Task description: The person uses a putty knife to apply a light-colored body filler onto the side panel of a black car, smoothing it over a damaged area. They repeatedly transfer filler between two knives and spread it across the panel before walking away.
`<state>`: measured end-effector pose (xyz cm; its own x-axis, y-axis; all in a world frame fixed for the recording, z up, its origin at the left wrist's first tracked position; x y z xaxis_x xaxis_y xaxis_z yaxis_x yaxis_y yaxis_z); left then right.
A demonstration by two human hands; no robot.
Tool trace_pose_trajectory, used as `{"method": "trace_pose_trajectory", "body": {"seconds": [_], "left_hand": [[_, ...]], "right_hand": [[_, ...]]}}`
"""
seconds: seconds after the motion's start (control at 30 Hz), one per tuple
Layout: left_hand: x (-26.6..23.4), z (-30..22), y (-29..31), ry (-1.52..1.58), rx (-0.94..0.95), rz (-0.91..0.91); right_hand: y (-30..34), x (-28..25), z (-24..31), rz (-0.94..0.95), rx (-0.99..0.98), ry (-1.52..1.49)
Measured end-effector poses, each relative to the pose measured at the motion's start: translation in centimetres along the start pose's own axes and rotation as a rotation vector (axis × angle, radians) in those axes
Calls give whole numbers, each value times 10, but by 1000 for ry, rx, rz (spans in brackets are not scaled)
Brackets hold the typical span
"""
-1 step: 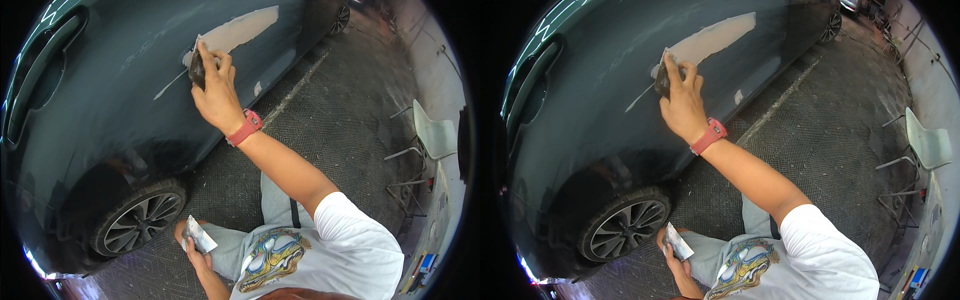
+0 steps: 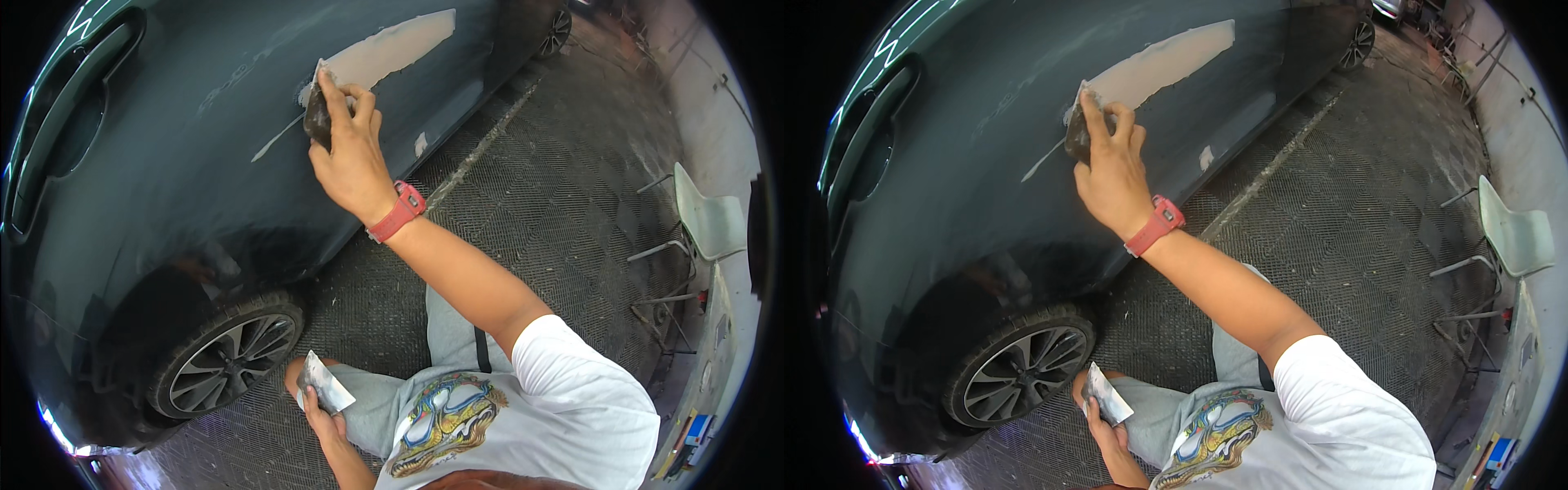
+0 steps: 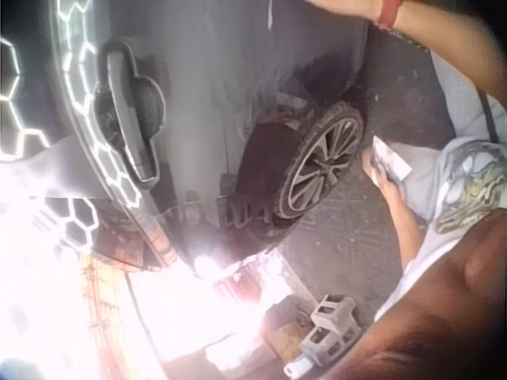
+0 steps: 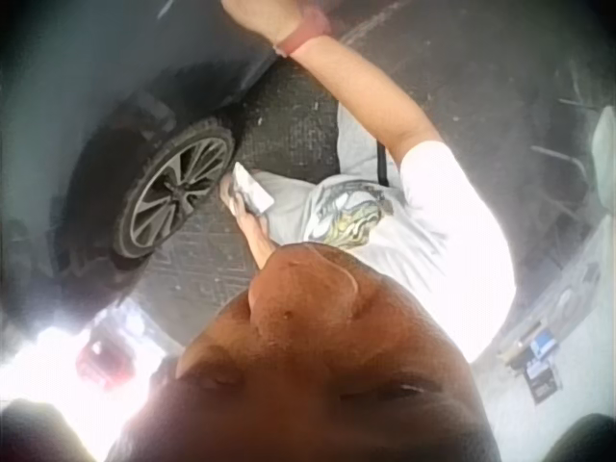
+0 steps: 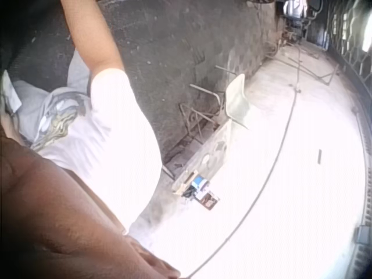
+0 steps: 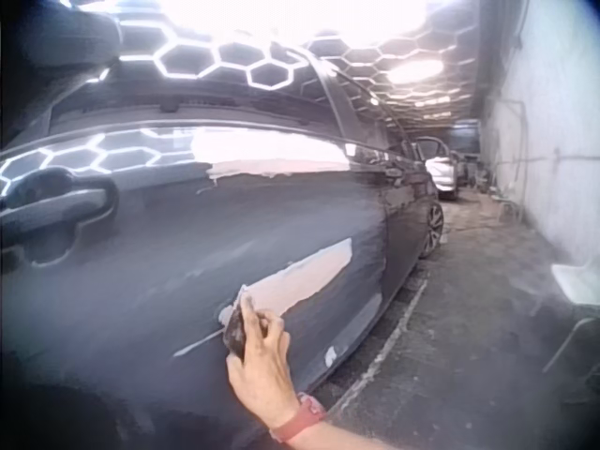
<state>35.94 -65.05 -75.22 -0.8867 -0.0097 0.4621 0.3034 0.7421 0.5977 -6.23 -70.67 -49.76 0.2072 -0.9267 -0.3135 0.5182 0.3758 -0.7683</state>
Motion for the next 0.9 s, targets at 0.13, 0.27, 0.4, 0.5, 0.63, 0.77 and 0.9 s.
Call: {"method": "trace_pose_trajectory", "body": {"seconds": [0.13,0.27,0.4,0.5,0.63,0.77,0.9], "left_hand": [[6,0,1,-7,-18,17],[13,3,-5,-32,-9,48],[23,5,-8,-52,19,32],[62,0,-2,-64,132,43],[102,9,-22,-94,131,89],[164,3,-24,-150,76,216],[192,-1,-16,-205,134,283]], "right_hand": [[11,7,20,38,23,-12],[20,8,31,69,10,-19],[40,-12,37,190,-63,-195],[83,-43,32,312,-94,-437],[158,-83,23,674,-51,-618],[215,-102,19,907,-447,-411],[255,-106,-42,984,-385,-80]]}}
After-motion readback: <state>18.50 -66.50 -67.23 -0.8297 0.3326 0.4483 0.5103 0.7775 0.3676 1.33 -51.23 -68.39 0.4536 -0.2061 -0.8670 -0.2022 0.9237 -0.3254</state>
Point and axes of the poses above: each hand's wrist, its own y-axis away from the middle knuckle, its own x-axis out of the palm, z = x × y, the point moved 1 cm from there along -y, towards the middle knuckle, and after that the axes turned 8 degrees about -x, right-handed, at the moved point
